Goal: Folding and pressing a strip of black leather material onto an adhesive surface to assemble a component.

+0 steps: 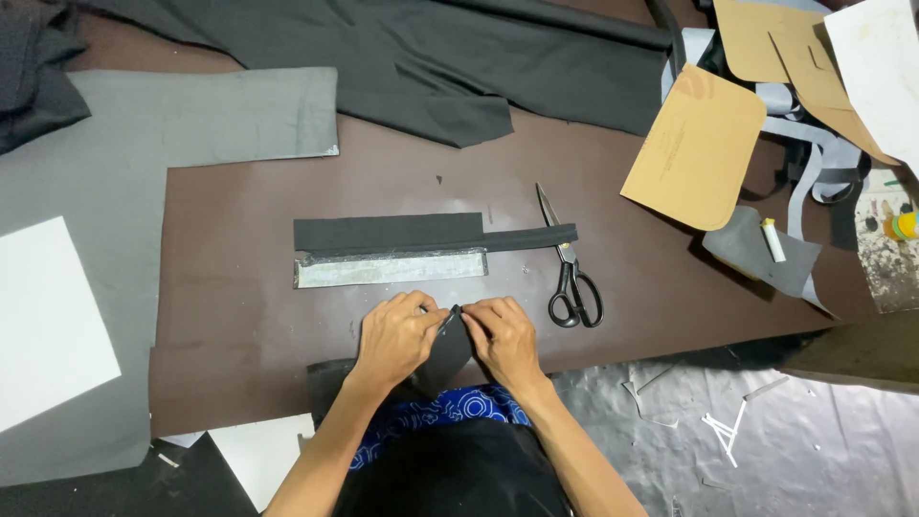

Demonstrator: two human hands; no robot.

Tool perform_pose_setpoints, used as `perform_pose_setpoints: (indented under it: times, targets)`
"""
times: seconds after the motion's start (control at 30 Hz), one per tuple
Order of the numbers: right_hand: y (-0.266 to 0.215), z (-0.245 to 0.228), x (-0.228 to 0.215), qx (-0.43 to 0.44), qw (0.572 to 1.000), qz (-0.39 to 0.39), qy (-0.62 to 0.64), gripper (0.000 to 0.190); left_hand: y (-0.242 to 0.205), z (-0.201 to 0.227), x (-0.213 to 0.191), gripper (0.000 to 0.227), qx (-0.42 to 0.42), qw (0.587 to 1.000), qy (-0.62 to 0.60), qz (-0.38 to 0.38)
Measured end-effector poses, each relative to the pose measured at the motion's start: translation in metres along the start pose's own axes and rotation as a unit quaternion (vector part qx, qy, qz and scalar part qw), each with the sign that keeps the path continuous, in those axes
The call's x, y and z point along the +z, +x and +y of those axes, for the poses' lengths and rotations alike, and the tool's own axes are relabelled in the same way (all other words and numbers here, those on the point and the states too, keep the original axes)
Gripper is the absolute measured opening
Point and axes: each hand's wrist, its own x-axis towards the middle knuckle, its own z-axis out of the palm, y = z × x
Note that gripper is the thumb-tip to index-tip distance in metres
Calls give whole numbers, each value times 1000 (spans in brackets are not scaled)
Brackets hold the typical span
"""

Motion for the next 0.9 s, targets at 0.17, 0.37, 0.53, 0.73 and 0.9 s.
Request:
perform_pose_setpoints:
  times: [0.17, 0.37, 0.53, 0.73, 0.9]
  targets:
    - [-4, 7, 1, -55, 997, -6, -59, 5, 0, -7, 7, 21, 33, 999, 0, -3]
    - [-4, 19, 0, -112, 991, -31, -61, 9, 3, -12, 15, 22, 74, 997, 21, 4]
    - [-4, 23, -1, -129, 990, -39, -49, 11, 3, -14, 22, 23, 103, 994, 46, 10]
    - [0, 28, -7, -129, 989, -57, -52, 14, 9, -19, 13, 23, 135, 988, 67, 15]
    - [4, 18, -10, -50, 994, -98, -26, 12, 13, -13, 9, 19, 63, 997, 19, -33]
